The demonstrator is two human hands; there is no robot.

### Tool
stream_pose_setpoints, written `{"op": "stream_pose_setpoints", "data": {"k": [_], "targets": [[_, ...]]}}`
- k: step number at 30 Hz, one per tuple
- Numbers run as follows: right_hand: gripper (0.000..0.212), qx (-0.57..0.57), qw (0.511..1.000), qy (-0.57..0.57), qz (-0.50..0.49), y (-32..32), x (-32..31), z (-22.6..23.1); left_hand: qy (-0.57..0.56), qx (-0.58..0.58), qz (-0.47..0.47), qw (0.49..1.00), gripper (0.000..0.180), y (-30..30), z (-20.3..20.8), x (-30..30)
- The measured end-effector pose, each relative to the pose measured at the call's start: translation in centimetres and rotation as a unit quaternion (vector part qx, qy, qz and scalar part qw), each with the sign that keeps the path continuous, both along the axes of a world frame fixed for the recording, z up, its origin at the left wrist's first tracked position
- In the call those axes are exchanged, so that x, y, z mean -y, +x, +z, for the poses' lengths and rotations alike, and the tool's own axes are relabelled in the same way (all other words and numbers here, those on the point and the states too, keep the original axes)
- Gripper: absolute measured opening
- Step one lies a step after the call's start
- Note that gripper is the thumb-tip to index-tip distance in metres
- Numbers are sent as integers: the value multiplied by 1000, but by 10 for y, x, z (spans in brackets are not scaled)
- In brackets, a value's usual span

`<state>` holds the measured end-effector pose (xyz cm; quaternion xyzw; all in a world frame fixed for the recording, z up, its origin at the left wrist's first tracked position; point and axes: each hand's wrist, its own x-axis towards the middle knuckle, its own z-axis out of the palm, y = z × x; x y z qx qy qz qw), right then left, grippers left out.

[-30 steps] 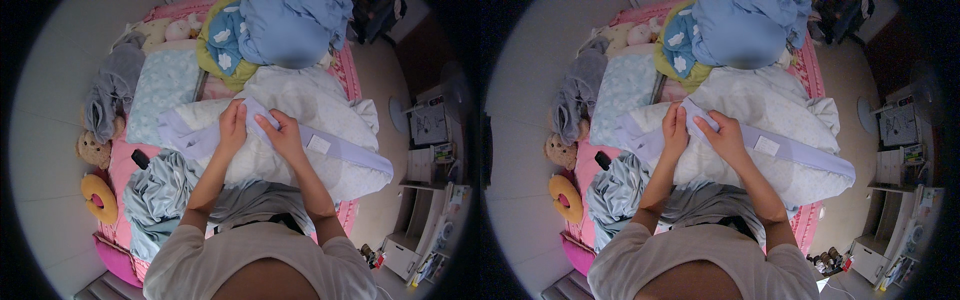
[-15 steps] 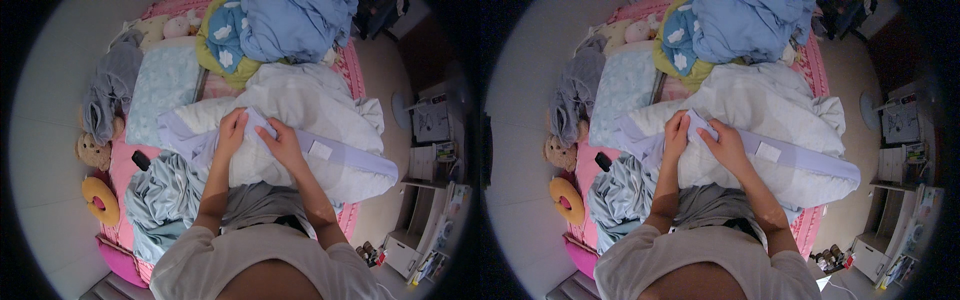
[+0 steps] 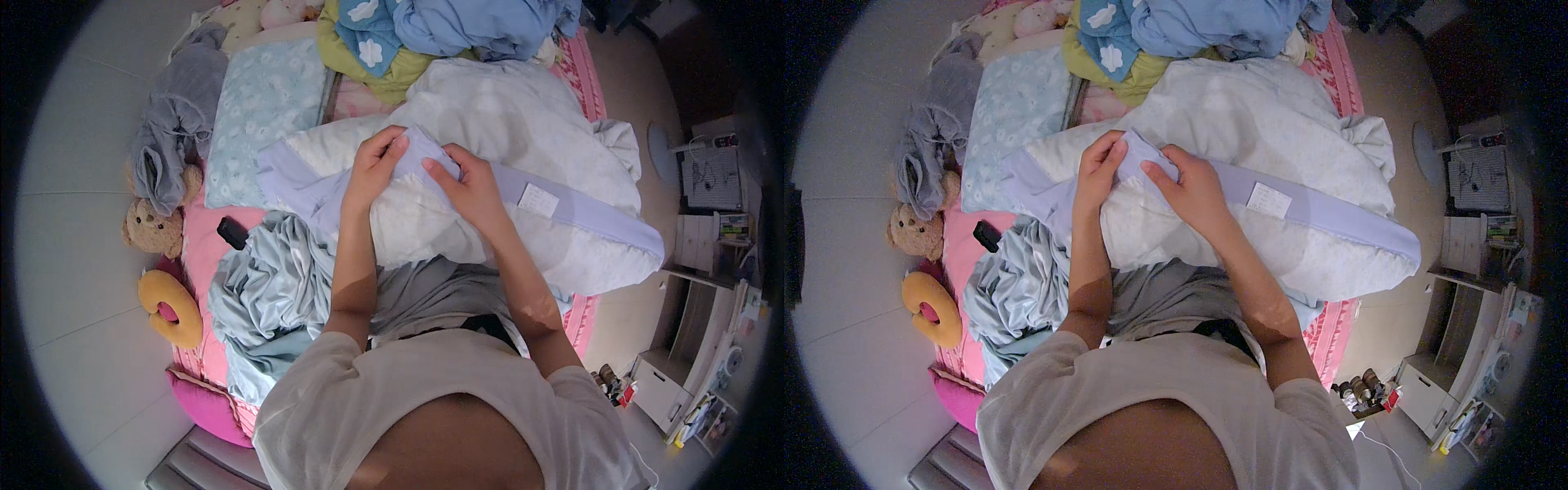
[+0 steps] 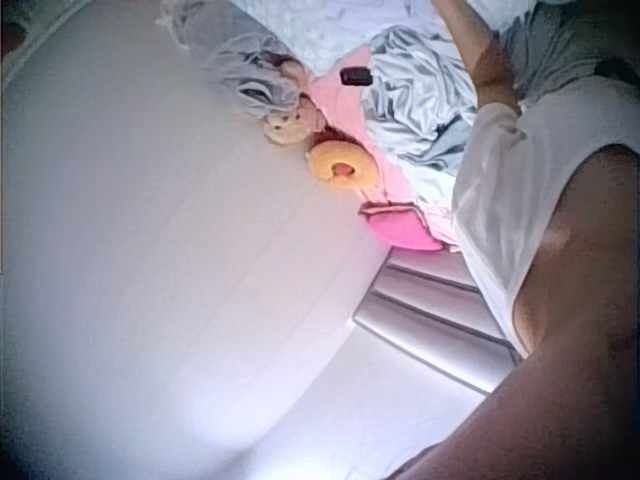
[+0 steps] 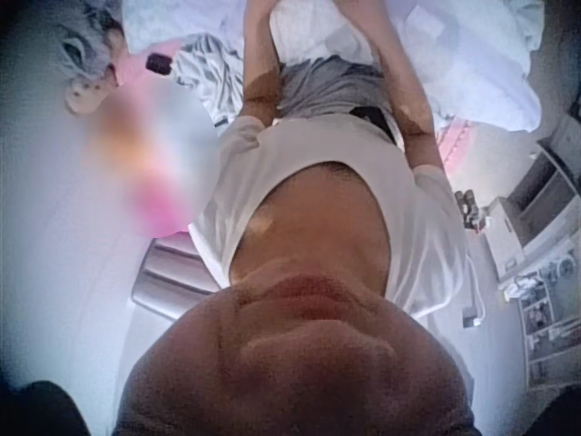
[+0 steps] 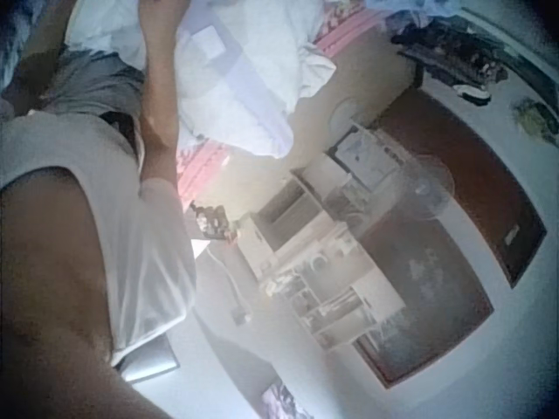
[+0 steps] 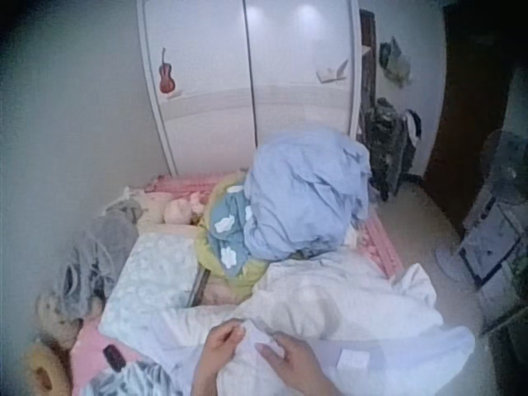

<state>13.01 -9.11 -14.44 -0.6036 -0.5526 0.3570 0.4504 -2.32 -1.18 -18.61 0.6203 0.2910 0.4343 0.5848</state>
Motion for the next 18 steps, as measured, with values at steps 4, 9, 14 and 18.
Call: {"op": "stream_pose_setpoints", "data": {"k": [4, 9, 14, 18], "targets": [[26, 32, 999, -4, -1, 0, 0, 0, -41, 27, -25, 998, 16, 0, -5, -10], [20, -15, 997, 54, -44, 1, 3, 0, 88, -45, 69, 993, 17, 5, 17, 9], [21, 2, 980, 181, -77, 31, 17, 20, 170, -274, 88, 942, 32, -28, 44, -2], [20, -40, 981, 135, -132, 47, 8, 36, 217, -317, -62, 921, 35, -40, 48, 16]]}}
